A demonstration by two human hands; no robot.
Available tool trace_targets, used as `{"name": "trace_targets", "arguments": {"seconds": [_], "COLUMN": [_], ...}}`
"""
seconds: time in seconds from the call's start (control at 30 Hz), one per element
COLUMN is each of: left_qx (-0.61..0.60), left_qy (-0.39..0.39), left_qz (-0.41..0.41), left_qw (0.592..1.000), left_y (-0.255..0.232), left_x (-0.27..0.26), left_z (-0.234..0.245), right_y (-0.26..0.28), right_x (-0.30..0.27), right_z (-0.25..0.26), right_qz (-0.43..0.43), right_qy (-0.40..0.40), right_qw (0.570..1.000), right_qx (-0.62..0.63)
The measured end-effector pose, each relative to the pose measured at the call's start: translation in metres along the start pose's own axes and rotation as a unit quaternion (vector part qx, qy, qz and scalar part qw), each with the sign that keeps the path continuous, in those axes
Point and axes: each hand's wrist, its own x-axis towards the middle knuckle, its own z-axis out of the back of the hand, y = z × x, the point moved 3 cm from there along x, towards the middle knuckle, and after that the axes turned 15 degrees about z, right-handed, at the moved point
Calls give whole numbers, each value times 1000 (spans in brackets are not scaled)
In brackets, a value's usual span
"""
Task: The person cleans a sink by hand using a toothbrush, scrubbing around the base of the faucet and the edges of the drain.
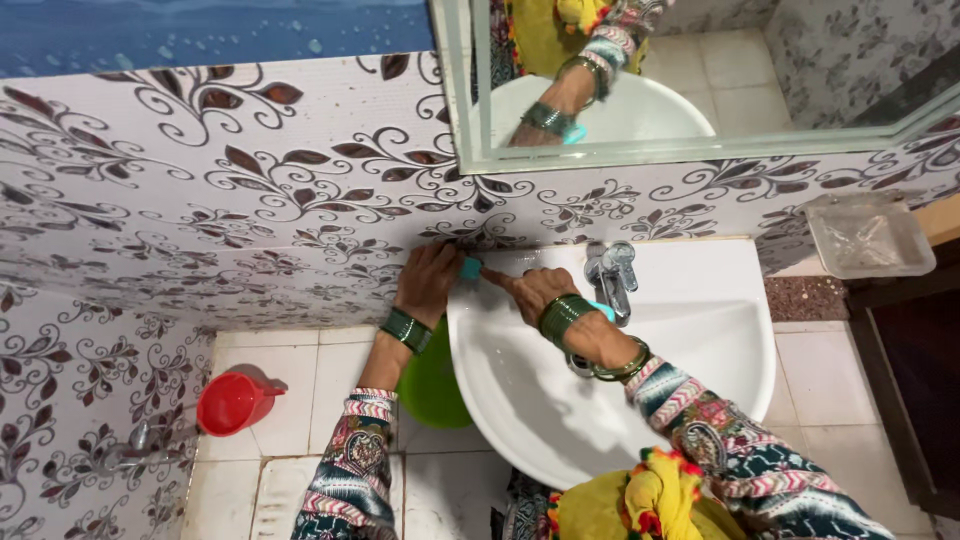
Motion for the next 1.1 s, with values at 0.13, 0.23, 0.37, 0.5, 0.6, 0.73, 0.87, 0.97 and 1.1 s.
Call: {"name": "trace_targets", "arguments": {"seconds": [0.13, 0.23, 0.37, 0.5, 0.6, 0.73, 0.87, 0.97, 1.1], "left_qx": [-23, -34, -54, 16, -17, -41, -71, -56, -51], "left_qy": [50, 98, 77, 27, 32, 106, 40, 47, 22], "left_qz": [26, 63, 64, 42, 43, 74, 77, 77, 70], "left_qw": [998, 993, 993, 999, 998, 991, 994, 994, 996], "left_y": [-12, -21, -11, 10, 9, -11, -18, -3, 9], "left_x": [-20, -41, -22, 0, -13, -43, -50, -29, 0], "left_z": [-3, 11, 12, -4, -3, 14, 28, 16, 9], "right_y": [17, 14, 11, 4, 10, 25, 33, 18, 8], "right_x": [-45, -32, -9, 9, 2, -27, -24, -7, 15], "right_z": [7, -7, 14, 31, 22, 10, 12, 19, 24], "right_qz": [187, 23, 12, 52, 39, 47, 45, 12, 45], "right_qy": [-232, 0, 35, -52, -45, -29, 1, 32, -48], "right_qw": [949, 999, 999, 996, 998, 998, 999, 999, 996], "right_qx": [-105, 41, -34, -57, -33, 20, 1, -8, -53]}}
